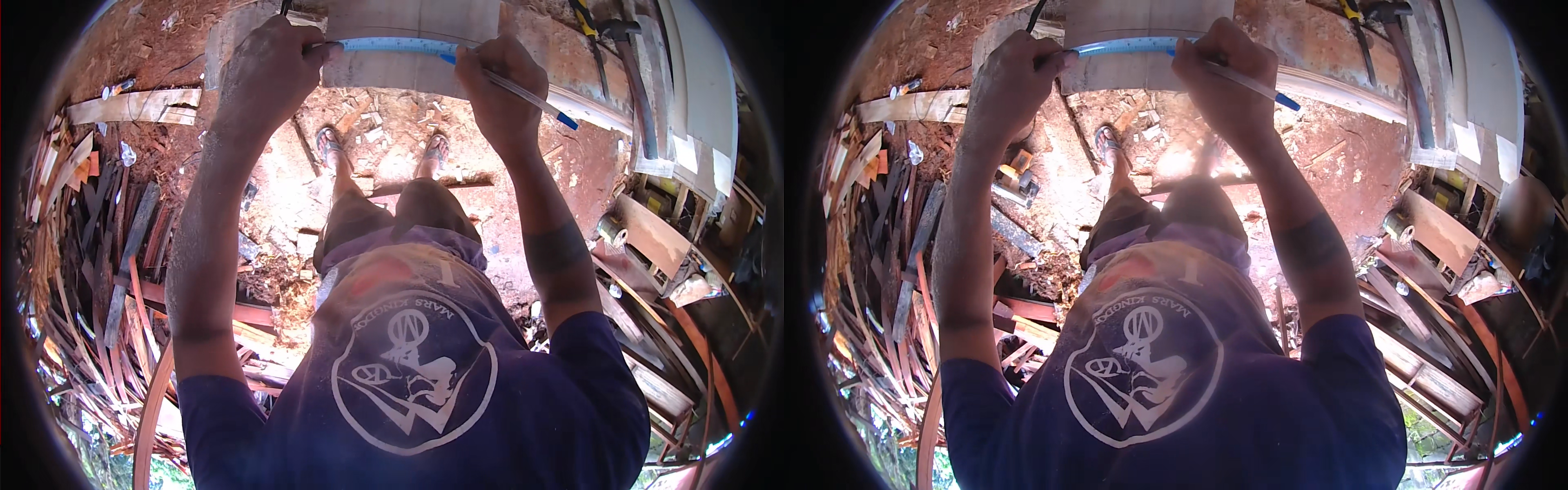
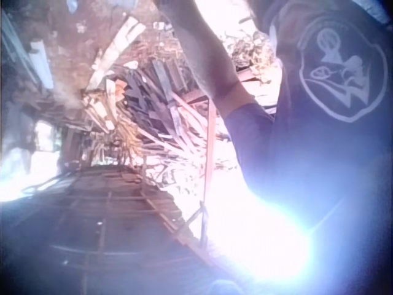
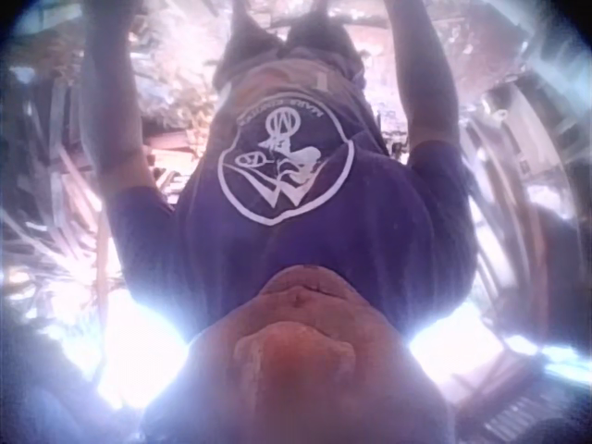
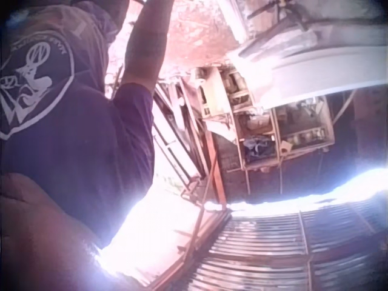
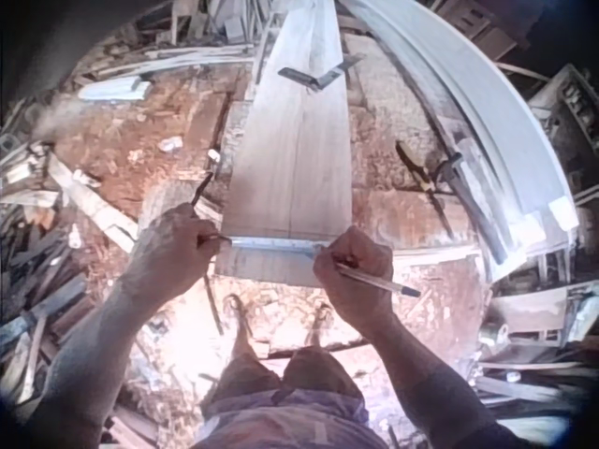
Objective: The person uses a chisel and hammer to remove wood from a joint, then uses a square and a pen to mark lines on a curved wooden board, and measures the width with a tape measure.
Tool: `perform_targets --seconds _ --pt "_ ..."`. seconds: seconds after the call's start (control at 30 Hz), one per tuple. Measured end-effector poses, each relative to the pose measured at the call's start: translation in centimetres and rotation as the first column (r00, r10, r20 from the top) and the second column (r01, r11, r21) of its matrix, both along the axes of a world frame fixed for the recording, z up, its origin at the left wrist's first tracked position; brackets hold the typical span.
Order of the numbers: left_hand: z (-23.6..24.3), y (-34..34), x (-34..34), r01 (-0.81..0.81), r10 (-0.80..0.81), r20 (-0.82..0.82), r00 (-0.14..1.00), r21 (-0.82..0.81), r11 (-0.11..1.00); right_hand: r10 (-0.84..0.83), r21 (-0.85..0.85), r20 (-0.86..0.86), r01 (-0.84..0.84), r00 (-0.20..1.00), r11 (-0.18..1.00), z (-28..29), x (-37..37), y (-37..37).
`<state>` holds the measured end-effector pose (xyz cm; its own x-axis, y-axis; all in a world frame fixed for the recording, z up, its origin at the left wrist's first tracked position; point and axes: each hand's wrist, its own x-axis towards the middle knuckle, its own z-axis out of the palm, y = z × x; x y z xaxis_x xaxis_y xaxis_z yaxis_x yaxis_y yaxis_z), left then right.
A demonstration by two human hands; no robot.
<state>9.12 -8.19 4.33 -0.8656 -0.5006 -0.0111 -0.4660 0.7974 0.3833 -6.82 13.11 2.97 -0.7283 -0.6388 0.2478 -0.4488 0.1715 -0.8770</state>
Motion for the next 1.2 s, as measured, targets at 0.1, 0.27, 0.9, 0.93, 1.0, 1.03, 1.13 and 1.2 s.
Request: perform_targets --seconds 0.1,0.27,0.9,0.93,1.0,1.03,1.13,1.2 --pt "0.1 0.1 -0.1 -0.01 0.01 0.009 1.0 0.02 1.0 -0.01 0.002 -0.013 0.01 1.0 1.0 -0.1 0.0 0.0" --pt "0.5 0.3 0.0 -0.012 0.012 0.016 1.0 0.001 1.0 -0.029 -0.101 0.208 0.051 0.978 0.994 0.1 0.3 0.1" --pt "0.5 0.5 -0.2 -0.028 0.028 0.014 1.0 0.011 1.0 -0.017 0.006 -0.115 0.018 0.993 1.0 -0.5 0.4 -0.5" --pt "0.5 0.5 -0.2 -0.026 0.026 0.01 1.0 0.009 1.0 -0.024 0.016 -0.116 0.026 0.993 1.0 -0.4 0.5 -0.5" --pt "0.6 0.5 -0.3 -0.024 0.024 0.006 1.0 0.006 1.0 -0.031 0.025 -0.118 0.034 0.993 0.999 -0.2 0.6 -0.5" --pt "0.6 0.6 -0.3 -0.026 0.026 0.009 1.0 0.011 1.0 -0.031 0.041 -0.101 0.035 0.994 0.999 -0.1 0.6 -0.5" --pt "0.5 0.5 -0.2 -0.025 0.025 0.003 1.0 0.01 1.0 -0.025 0.051 -0.104 0.031 0.994 0.998 -0.1 0.6 -0.6" --pt "0.5 0.5 -0.2 -0.022 0.022 -0.004 1.0 0.005 1.0 -0.02 0.046 -0.121 0.026 0.992 0.999 -0.1 0.6 -0.6"
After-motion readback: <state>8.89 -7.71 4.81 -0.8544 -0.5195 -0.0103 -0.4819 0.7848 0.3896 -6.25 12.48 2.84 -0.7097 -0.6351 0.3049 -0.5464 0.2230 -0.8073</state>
